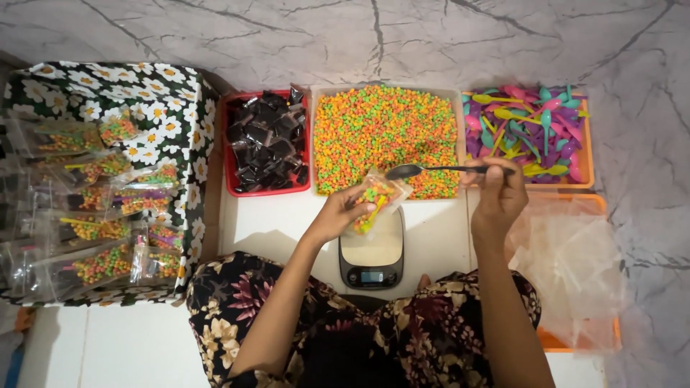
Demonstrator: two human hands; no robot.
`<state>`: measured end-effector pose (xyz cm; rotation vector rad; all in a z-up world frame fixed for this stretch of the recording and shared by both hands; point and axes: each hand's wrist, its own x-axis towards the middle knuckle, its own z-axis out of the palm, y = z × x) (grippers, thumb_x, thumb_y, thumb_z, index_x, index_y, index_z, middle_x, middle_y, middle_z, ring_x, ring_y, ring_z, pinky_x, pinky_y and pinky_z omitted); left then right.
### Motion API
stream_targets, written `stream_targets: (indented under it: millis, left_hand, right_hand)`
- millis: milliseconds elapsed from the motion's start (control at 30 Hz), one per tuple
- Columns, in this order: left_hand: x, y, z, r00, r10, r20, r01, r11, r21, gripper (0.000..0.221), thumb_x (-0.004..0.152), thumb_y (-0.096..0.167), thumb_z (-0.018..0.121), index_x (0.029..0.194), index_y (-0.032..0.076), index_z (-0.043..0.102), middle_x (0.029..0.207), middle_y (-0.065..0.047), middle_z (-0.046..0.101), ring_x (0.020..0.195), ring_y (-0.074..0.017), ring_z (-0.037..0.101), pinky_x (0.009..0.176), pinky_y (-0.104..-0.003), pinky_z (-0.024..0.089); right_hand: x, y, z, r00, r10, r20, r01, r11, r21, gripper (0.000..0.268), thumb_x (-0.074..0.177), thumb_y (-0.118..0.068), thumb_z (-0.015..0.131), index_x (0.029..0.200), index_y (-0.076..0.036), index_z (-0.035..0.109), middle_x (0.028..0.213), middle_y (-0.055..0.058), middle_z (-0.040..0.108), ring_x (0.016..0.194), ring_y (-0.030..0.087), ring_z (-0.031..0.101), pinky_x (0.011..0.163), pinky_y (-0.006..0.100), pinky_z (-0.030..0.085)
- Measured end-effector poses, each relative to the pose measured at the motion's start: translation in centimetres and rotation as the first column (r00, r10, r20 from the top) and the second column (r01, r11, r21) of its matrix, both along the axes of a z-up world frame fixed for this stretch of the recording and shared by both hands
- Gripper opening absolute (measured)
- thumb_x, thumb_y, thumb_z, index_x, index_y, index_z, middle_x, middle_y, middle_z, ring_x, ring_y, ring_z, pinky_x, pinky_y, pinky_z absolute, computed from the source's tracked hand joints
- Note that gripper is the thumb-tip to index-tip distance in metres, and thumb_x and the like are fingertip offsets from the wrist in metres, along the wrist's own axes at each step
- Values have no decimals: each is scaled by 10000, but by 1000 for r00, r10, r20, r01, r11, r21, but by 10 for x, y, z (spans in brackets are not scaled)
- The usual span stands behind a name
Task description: Packaging small multi-colored candies into individual plastic bags, weighing them on a digital scale, and sealing them.
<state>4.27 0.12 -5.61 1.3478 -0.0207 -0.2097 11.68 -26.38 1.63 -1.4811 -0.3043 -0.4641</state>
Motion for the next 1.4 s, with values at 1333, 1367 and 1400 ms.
stream_targets:
  millis: [1333, 1367, 1400]
  left_hand:
    - [17, 8, -21, 993, 94, -66, -95, 995, -23, 402, 1040, 173, 620, 1435, 99, 597, 1198, -76, 722, 1137, -112, 615, 1036, -344, 502]
    - [13, 7, -30, 986, 118, -116, -119, 993, -3, 386, 1067, 217, 567, 1435, 105, 602, 1175, -67, 722, 1095, -105, 625, 992, -316, 520]
    - [9, 7, -39, 976, 143, -165, -142, 990, 18, 385, 1093, 261, 514, 1435, 111, 607, 1153, -58, 721, 1052, -99, 634, 949, -289, 538]
  right_hand:
    - [45, -56, -167, 790, -271, -550, 294, 955, -48, 300, 1042, -39, 512, 1340, -48, 542, 1032, 203, 672, 735, 263, 748, 650, 321, 693]
    - [42, -54, -161, 764, -320, -560, 286, 946, -150, 363, 1023, -46, 570, 1384, -59, 538, 1186, 244, 573, 767, 312, 748, 654, 349, 690]
    - [37, -53, -154, 738, -370, -564, 274, 929, -250, 435, 1004, -53, 628, 1428, -70, 533, 1340, 285, 473, 800, 362, 747, 658, 376, 688]
